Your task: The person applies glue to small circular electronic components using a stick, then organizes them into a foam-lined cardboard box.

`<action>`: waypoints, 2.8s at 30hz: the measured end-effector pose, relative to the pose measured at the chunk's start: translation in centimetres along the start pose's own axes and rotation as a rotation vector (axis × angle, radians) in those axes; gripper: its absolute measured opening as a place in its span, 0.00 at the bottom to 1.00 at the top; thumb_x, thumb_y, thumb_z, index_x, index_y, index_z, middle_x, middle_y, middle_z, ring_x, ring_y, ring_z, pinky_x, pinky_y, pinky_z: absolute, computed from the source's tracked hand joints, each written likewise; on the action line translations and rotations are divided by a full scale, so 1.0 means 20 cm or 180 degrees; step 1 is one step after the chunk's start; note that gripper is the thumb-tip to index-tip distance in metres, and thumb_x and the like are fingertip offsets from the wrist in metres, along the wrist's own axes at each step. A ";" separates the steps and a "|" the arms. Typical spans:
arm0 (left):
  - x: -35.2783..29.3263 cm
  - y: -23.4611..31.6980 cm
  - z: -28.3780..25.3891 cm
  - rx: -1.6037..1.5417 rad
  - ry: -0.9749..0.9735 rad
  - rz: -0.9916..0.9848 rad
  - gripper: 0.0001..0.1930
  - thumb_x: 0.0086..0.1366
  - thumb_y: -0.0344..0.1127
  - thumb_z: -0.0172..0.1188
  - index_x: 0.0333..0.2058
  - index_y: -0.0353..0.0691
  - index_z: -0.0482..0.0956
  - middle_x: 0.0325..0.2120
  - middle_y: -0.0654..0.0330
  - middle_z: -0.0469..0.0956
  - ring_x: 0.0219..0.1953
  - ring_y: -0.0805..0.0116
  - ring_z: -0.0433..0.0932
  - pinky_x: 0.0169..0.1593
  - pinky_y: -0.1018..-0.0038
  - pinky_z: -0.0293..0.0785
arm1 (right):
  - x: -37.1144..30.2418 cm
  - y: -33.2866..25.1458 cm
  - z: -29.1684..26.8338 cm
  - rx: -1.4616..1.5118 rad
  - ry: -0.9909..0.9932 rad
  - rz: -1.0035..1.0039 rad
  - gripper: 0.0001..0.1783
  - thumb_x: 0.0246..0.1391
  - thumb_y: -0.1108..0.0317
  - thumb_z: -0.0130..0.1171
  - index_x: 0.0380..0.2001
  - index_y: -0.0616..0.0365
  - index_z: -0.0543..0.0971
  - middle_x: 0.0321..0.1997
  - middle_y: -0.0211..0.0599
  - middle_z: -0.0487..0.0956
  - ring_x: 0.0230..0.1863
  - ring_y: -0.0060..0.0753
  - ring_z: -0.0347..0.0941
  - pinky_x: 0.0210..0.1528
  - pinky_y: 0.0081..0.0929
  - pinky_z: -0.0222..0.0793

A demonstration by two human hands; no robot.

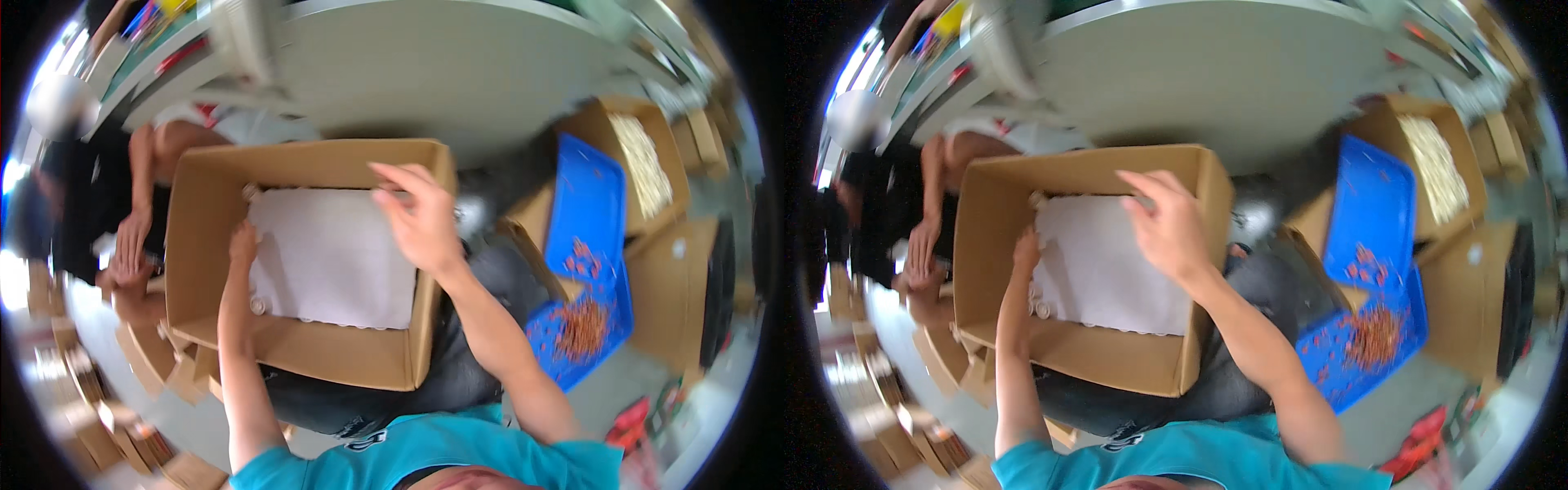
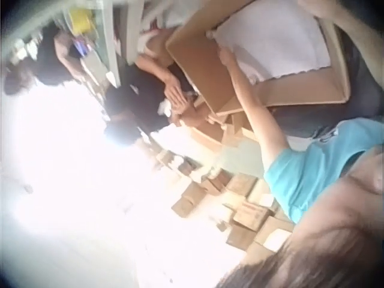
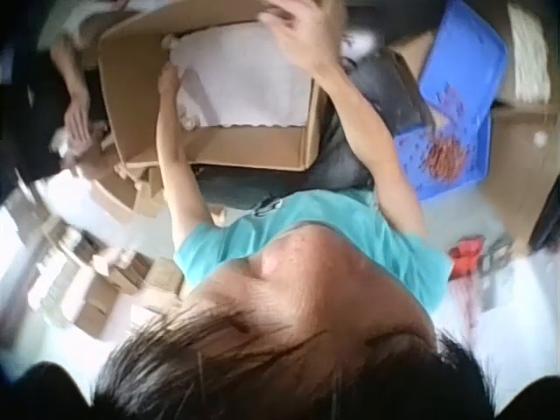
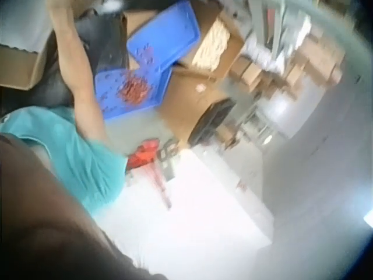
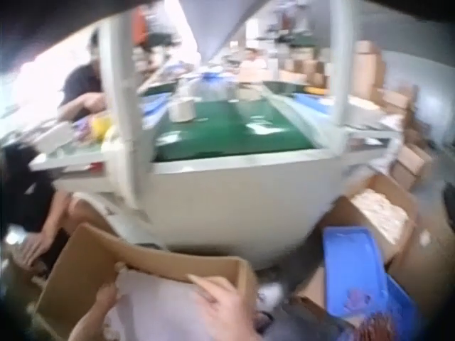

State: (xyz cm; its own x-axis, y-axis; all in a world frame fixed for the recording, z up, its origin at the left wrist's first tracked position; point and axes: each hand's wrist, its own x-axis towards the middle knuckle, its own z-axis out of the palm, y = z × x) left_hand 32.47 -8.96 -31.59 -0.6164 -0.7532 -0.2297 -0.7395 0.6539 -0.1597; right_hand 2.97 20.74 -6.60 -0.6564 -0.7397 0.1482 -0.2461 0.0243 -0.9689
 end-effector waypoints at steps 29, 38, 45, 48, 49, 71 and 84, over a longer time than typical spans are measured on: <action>-1.04 1.11 -1.11 -0.5825 -0.0873 0.0470 0.21 0.54 0.32 0.71 0.45 0.34 0.74 0.34 0.56 0.81 0.36 0.68 0.80 0.43 0.71 0.77 | -0.40 0.79 -1.73 -0.2308 0.2119 0.0875 0.12 0.47 0.68 0.67 0.36 0.59 0.86 0.37 0.48 0.85 0.32 0.39 0.82 0.37 0.34 0.76; -1.01 1.01 -1.11 -0.5832 -0.0410 0.1100 0.27 0.54 0.41 0.70 0.50 0.33 0.75 0.46 0.53 0.80 0.46 0.65 0.78 0.53 0.68 0.73 | -0.26 0.22 -1.52 0.2319 0.0952 0.0271 0.16 0.63 0.74 0.55 0.53 0.68 0.74 0.45 0.43 0.80 0.42 0.27 0.77 0.44 0.21 0.76; -0.95 0.88 -1.32 -0.5452 0.1063 0.2354 0.27 0.52 0.50 0.70 0.44 0.36 0.77 0.64 0.49 0.64 0.62 0.59 0.67 0.61 0.64 0.65 | -0.16 -0.16 -0.50 0.2768 -0.1535 0.0705 0.15 0.60 0.77 0.57 0.50 0.70 0.77 0.43 0.48 0.82 0.38 0.34 0.81 0.41 0.25 0.80; -0.95 0.78 -1.35 -0.6188 0.0561 0.2202 0.25 0.51 0.48 0.71 0.42 0.37 0.76 0.56 0.46 0.73 0.58 0.57 0.72 0.59 0.63 0.68 | -0.12 -0.26 -0.18 0.2609 -0.2111 0.0829 0.15 0.57 0.79 0.58 0.48 0.69 0.79 0.41 0.42 0.82 0.38 0.33 0.81 0.41 0.26 0.79; -0.96 0.73 -1.34 -0.6153 0.0648 0.2135 0.25 0.51 0.48 0.71 0.42 0.37 0.76 0.56 0.46 0.73 0.58 0.57 0.72 0.59 0.63 0.68 | -0.11 -0.27 -0.10 0.2641 -0.2207 0.0820 0.15 0.57 0.79 0.58 0.48 0.69 0.79 0.41 0.42 0.82 0.38 0.33 0.81 0.41 0.26 0.79; -0.91 0.69 -1.25 -0.2745 0.3272 0.0696 0.31 0.48 0.26 0.75 0.50 0.40 0.71 0.45 0.52 0.72 0.46 0.53 0.75 0.47 0.63 0.74 | -0.24 -0.26 0.11 0.0522 -0.0480 -0.1773 0.12 0.49 0.87 0.61 0.38 0.66 0.83 0.42 0.38 0.79 0.41 0.29 0.78 0.43 0.21 0.76; -0.90 0.72 -1.21 -0.2751 0.3316 0.0773 0.31 0.47 0.27 0.75 0.50 0.40 0.71 0.46 0.51 0.72 0.46 0.53 0.75 0.47 0.63 0.74 | -0.26 -0.23 0.13 0.0287 -0.0703 -0.1593 0.12 0.48 0.84 0.63 0.37 0.63 0.84 0.38 0.36 0.80 0.36 0.30 0.78 0.39 0.24 0.74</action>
State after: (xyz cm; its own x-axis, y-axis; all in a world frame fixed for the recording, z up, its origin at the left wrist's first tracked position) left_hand 26.38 12.25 -6.44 -0.3855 -0.5832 0.7150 -0.2800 0.8123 0.5116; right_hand 9.42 22.64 -3.35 -0.3075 -0.7699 0.5592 -0.4212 -0.4169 -0.8055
